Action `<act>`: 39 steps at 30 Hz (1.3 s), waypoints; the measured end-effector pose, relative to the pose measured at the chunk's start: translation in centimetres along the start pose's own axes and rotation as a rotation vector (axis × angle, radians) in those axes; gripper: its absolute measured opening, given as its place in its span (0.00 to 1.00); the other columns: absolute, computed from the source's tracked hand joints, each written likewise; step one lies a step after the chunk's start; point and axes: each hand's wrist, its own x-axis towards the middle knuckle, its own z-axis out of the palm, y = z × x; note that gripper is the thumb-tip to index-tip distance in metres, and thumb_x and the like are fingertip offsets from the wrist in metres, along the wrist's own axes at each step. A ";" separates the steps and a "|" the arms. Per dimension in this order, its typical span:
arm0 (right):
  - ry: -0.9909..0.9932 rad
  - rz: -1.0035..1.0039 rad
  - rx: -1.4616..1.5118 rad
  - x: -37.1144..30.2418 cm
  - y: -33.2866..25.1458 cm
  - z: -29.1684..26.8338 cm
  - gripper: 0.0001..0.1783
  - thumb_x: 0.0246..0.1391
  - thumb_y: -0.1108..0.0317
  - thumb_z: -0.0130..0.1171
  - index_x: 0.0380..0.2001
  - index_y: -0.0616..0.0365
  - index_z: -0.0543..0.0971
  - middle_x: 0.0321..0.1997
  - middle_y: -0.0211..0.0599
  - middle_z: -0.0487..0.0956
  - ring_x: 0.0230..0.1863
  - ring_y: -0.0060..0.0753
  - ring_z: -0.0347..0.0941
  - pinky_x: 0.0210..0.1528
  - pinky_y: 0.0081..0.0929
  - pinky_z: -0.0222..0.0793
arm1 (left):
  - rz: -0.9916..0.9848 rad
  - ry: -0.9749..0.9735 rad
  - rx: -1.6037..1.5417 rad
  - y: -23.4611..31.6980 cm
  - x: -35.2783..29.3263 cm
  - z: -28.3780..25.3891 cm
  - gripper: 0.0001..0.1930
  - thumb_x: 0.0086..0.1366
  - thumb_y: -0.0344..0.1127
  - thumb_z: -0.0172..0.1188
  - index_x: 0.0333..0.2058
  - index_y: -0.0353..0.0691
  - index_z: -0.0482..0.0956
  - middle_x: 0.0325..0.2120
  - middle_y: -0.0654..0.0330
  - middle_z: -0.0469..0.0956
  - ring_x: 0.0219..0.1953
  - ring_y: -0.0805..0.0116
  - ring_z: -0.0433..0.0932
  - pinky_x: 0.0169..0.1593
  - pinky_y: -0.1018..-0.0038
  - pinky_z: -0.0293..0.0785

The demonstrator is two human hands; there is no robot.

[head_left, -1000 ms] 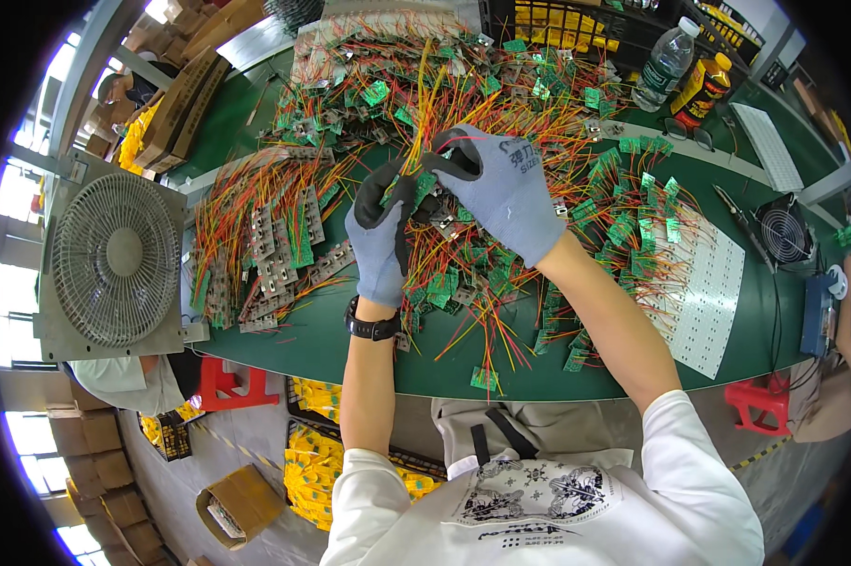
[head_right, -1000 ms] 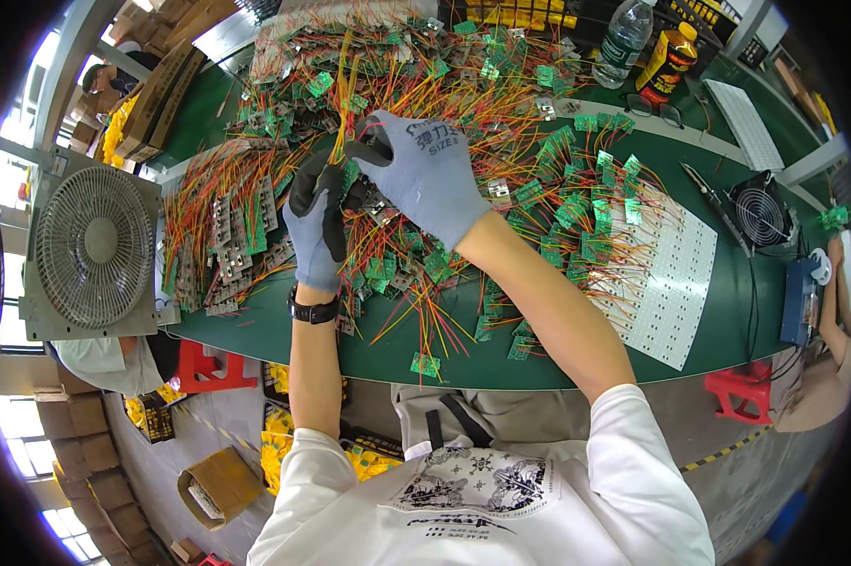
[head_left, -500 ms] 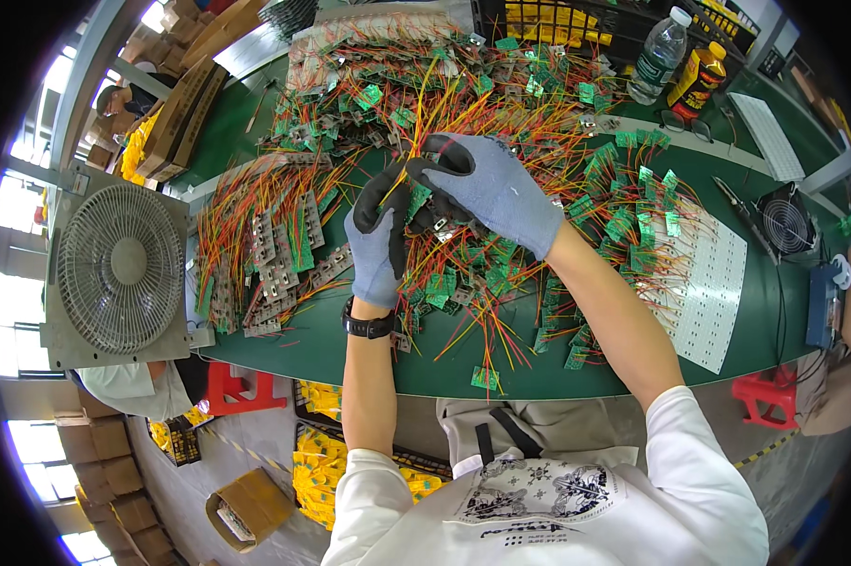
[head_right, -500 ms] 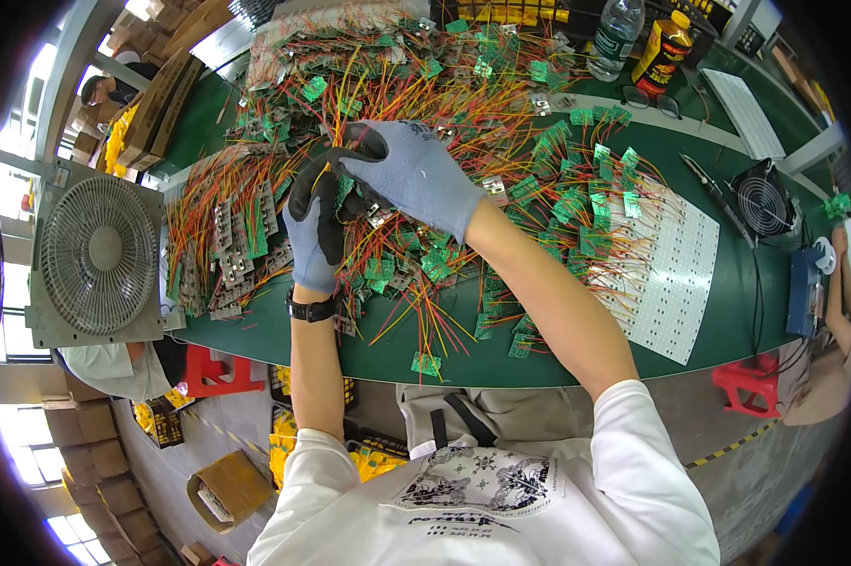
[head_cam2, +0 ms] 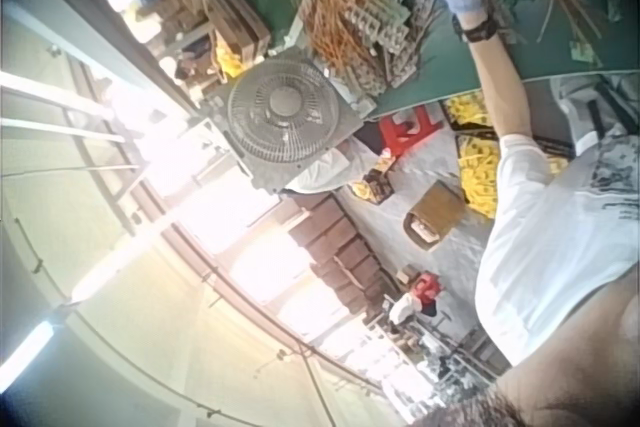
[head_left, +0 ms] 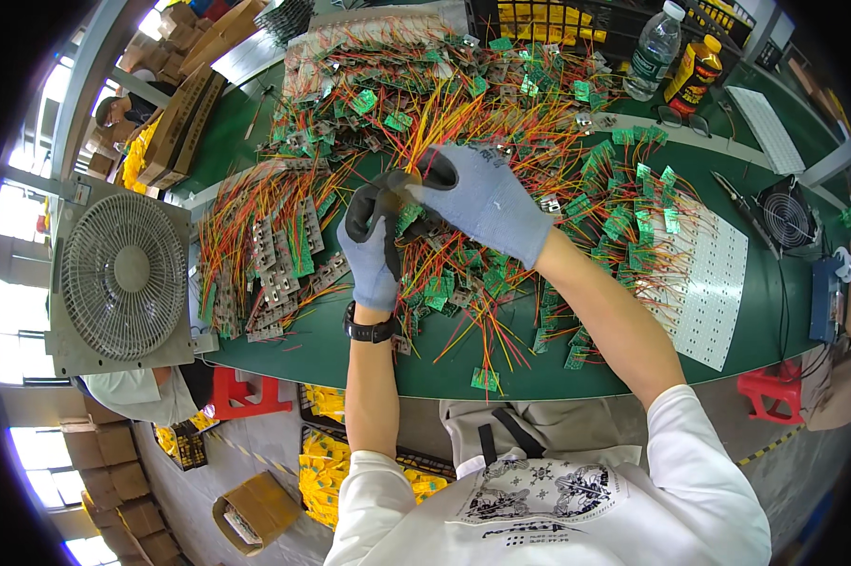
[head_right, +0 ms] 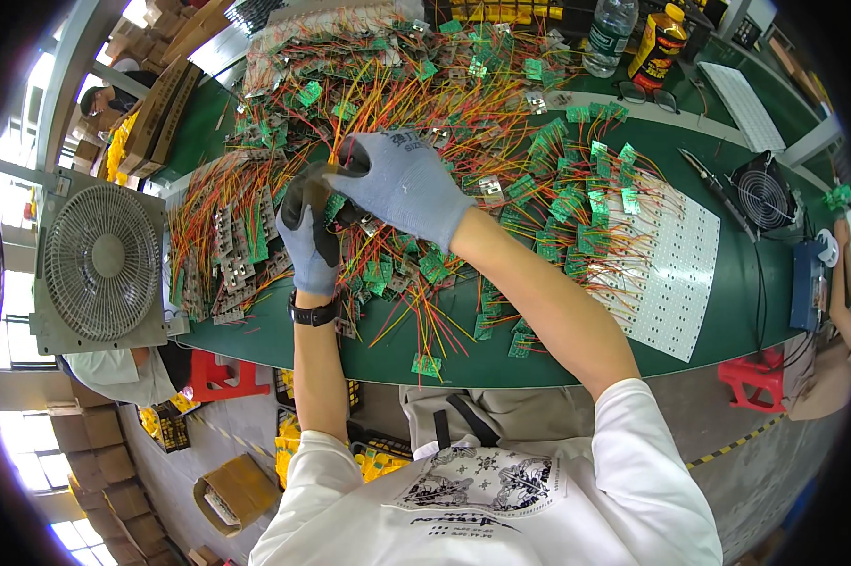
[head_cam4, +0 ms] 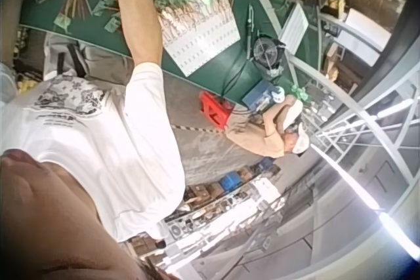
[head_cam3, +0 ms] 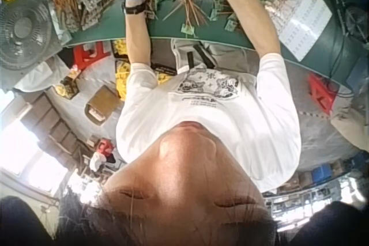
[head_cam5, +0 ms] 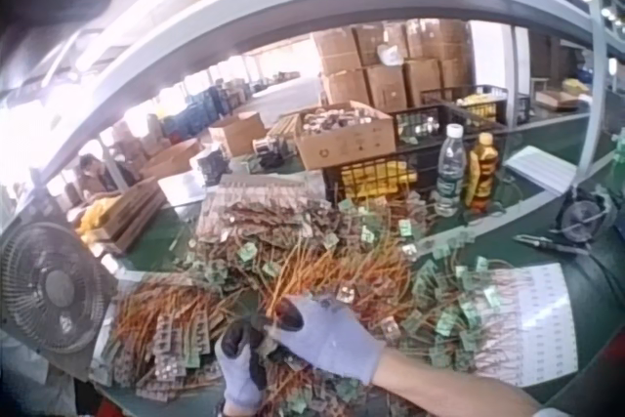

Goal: The person sorts and prepares small electronic circuit boards with colorful wires by hand on a work bench, wearing gloves.

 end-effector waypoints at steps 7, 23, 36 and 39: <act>0.343 -0.249 -0.155 -0.1 2.1 1.6 0.22 0.50 0.48 0.62 0.35 0.58 0.79 0.29 0.44 0.79 0.34 0.49 0.77 0.36 0.40 0.71 | -0.259 -0.043 -0.358 0.0 0.0 0.0 0.13 0.65 0.28 0.55 0.46 0.30 0.74 0.36 0.59 0.78 0.30 0.73 0.79 0.33 0.78 0.75; 0.227 -0.016 -0.549 0.5 1.4 0.0 0.22 0.52 0.47 0.58 0.38 0.54 0.76 0.22 0.36 0.78 0.25 0.42 0.76 0.27 0.36 0.69 | -0.304 0.093 -0.272 1.1 -0.1 1.1 0.14 0.69 0.38 0.52 0.47 0.34 0.74 0.32 0.64 0.73 0.29 0.73 0.75 0.32 0.78 0.71; 0.141 -0.193 -0.385 -0.6 1.7 2.7 0.18 0.51 0.47 0.60 0.28 0.52 0.78 0.20 0.33 0.77 0.25 0.40 0.76 0.25 0.36 0.67 | -0.107 -0.059 -0.406 -0.8 -0.6 0.0 0.17 0.67 0.40 0.56 0.47 0.31 0.74 0.29 0.60 0.79 0.27 0.73 0.78 0.27 0.78 0.74; 0.248 -0.366 -0.419 -0.5 2.8 3.0 0.15 0.51 0.52 0.60 0.33 0.51 0.78 0.21 0.33 0.78 0.23 0.40 0.76 0.24 0.35 0.67 | -0.150 -0.041 -0.244 0.5 -0.8 0.9 0.14 0.67 0.35 0.56 0.45 0.30 0.76 0.28 0.61 0.79 0.27 0.73 0.78 0.26 0.79 0.74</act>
